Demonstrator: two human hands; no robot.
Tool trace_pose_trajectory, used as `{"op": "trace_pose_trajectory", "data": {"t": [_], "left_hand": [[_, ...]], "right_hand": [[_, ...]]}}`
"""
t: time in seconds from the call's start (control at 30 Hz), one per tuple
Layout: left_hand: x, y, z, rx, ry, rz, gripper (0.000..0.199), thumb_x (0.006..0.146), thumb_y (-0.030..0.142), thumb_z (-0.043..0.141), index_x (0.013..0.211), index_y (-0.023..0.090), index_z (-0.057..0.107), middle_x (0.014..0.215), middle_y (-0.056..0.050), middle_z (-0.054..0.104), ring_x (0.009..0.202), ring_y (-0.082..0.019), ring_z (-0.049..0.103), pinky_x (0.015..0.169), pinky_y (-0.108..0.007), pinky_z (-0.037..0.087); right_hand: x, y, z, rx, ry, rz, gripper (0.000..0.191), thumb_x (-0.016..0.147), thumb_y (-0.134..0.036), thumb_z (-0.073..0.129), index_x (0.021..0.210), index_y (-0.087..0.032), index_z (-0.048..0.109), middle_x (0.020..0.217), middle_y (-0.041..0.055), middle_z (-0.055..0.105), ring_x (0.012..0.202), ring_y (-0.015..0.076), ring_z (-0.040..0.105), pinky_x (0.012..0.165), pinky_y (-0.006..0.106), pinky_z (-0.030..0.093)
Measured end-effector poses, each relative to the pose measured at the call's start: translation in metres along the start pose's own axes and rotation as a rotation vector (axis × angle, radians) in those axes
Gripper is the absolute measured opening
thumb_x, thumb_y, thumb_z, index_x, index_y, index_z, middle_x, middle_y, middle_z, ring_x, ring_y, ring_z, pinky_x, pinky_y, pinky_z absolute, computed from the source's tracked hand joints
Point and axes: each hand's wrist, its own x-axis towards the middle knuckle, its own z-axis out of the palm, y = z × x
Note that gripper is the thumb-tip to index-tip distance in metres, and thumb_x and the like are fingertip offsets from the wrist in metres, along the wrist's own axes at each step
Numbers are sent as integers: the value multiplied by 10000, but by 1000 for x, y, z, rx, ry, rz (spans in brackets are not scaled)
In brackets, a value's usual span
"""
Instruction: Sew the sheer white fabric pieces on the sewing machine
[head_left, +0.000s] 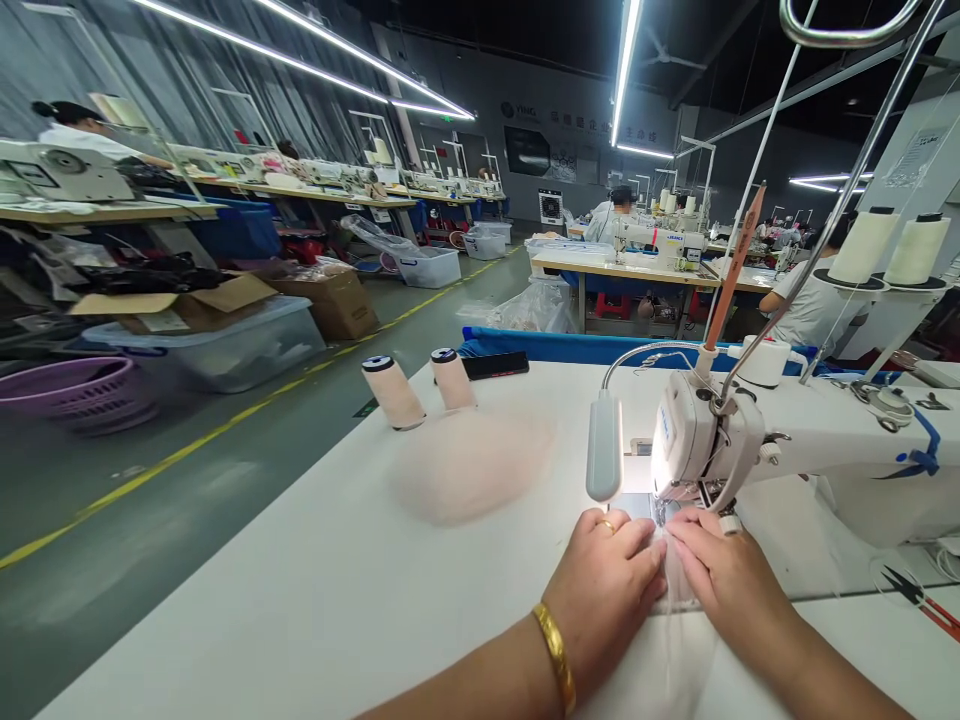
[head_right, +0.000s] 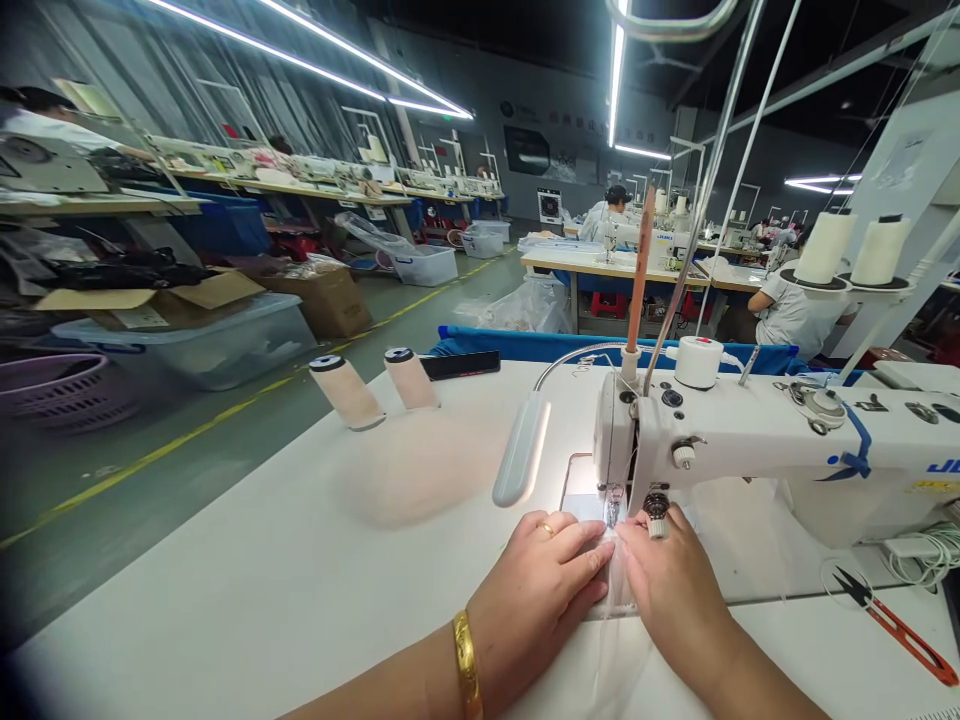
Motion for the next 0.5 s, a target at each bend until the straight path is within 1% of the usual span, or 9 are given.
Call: {"op": "trace_pose_trajectory", "data": {"t": [0.1,0.2,0.33,0.43,0.47,0.5], "left_hand": [[2,1,1,11,-22,-22,122,881,159,667,991,210,681,1044,-47,724,916,-264,602,840,-438,446],[2,2,2,15,-33,-34,99,885,167,663,972,209,683,1030,-48,720,906,-266,594,827,-438,444],[2,4,2,-8,-36,-47,117,892,170,660,998,213,688,1040,-45,722,922,-265,588,842,-441,440],[1,3,-3,-38,-55,-64,144,880,197,701,1021,218,689,1069,-48,718,952,-266,590,868,-442,435],[0,2,-7,-57,-77,-62,175,869,239,733,1037,224,688,1080,-50,712,965,-269,589,875,-443,433],[-1,0,-11,-83,-112,-51,249,845,305,774,1065,233,684,1094,-53,703,976,-274,587,879,-444,434]], "right_hand": [[1,0,1,-17,26,-4,357,992,-122,407,1099,-212,735,1117,128,726,813,241,697,668,333,537],[2,1,0,-26,22,2,360,980,-114,417,1113,-214,736,1120,129,731,861,254,706,687,336,547],[3,1,1,-28,6,2,380,977,-104,409,1164,-213,721,1154,127,733,850,256,701,688,348,545],[2,1,0,-18,-41,10,384,985,-100,398,1183,-209,708,1193,129,721,872,263,696,725,373,551],[1,2,-3,-8,-69,15,377,993,-106,395,1182,-211,704,1214,130,712,904,268,695,750,384,555],[0,2,-8,7,-104,18,357,1006,-124,403,1186,-217,698,1243,128,700,950,275,691,784,397,558]]}}
